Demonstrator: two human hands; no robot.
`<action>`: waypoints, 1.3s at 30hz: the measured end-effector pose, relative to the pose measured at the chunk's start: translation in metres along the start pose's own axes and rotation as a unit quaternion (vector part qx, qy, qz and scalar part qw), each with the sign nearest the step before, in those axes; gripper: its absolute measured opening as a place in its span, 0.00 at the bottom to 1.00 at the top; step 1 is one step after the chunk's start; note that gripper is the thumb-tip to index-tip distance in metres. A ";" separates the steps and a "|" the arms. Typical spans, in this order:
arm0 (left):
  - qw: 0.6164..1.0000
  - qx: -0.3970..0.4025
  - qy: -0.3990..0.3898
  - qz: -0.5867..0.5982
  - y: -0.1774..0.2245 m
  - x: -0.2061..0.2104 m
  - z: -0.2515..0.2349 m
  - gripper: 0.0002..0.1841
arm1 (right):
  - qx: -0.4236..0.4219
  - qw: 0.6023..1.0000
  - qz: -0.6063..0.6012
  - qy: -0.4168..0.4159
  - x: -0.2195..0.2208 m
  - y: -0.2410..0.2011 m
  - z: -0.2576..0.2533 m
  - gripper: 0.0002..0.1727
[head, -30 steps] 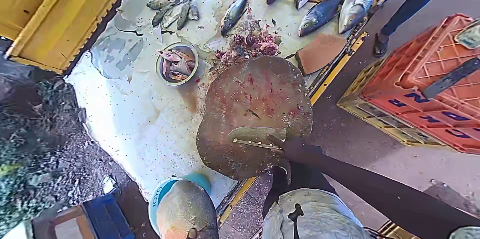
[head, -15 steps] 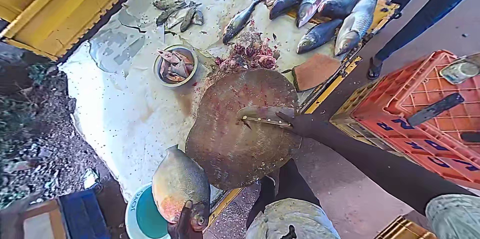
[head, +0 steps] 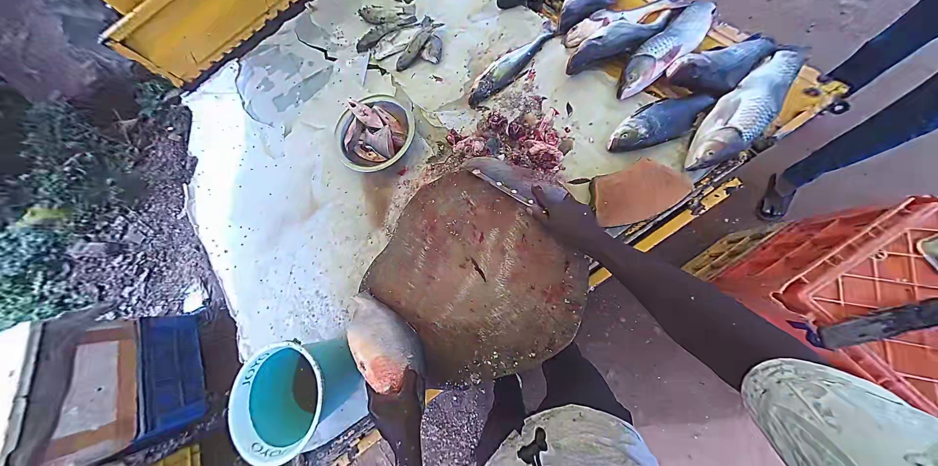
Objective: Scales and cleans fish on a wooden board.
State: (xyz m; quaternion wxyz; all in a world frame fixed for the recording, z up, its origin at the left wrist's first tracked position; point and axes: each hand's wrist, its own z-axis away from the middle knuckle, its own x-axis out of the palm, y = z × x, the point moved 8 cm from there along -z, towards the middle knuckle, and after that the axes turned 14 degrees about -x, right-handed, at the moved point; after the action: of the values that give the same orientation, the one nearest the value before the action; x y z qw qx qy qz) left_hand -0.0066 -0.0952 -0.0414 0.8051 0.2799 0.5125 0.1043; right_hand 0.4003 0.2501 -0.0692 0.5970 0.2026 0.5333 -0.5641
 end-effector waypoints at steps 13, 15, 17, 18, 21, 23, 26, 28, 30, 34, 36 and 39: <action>0.994 -0.080 0.017 0.070 -0.009 0.003 0.016 0.46 | -0.044 0.998 -0.046 -0.013 0.014 -0.093 -0.066 0.40; 0.993 -0.092 0.026 0.063 -0.003 0.004 0.009 0.47 | -0.127 0.986 -0.052 -0.097 0.044 -0.148 -0.032 0.38; 0.992 -0.104 0.028 0.063 -0.006 0.003 0.014 0.47 | -0.232 0.953 0.001 -0.192 0.081 -0.183 0.013 0.39; 0.992 -0.109 0.024 0.065 -0.005 0.004 0.015 0.47 | -0.256 0.943 0.034 -0.208 0.088 -0.181 0.014 0.39; 0.990 -0.128 0.019 0.056 -0.002 0.005 0.007 0.47 | -0.188 0.970 0.068 -0.137 0.052 -0.142 -0.063 0.40; 0.989 -0.136 0.022 0.046 -0.006 0.003 0.012 0.48 | -0.102 0.992 0.030 -0.065 0.030 -0.134 -0.106 0.41; 0.991 -0.122 0.036 0.035 0.001 0.002 0.016 0.50 | -0.121 0.991 -0.004 -0.064 0.045 -0.192 -0.089 0.40; 0.992 -0.115 0.036 0.030 0.007 0.006 0.014 0.50 | -0.230 0.962 0.021 -0.146 0.075 -0.238 -0.053 0.39; 0.994 -0.107 0.029 0.016 0.004 0.005 0.018 0.51 | -0.277 0.944 0.054 -0.170 0.096 -0.239 -0.045 0.38; 0.993 -0.115 0.023 0.003 0.002 0.003 0.011 0.49 | -0.132 0.988 0.041 -0.062 0.036 -0.155 -0.129 0.40; 0.992 -0.117 0.035 0.011 -0.001 0.005 0.009 0.50 | -0.054 0.998 0.000 -0.017 0.006 -0.125 -0.147 0.40; 0.992 -0.109 0.053 0.030 0.002 0.007 0.012 0.50 | -0.100 0.992 0.000 -0.080 0.017 -0.128 -0.066 0.38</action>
State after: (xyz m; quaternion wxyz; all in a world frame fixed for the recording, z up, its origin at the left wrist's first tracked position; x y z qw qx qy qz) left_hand 0.0072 -0.0941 -0.0418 0.7991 0.1997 0.5312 0.1985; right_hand 0.2558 0.2619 -0.0603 0.6546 0.0965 0.5377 -0.5227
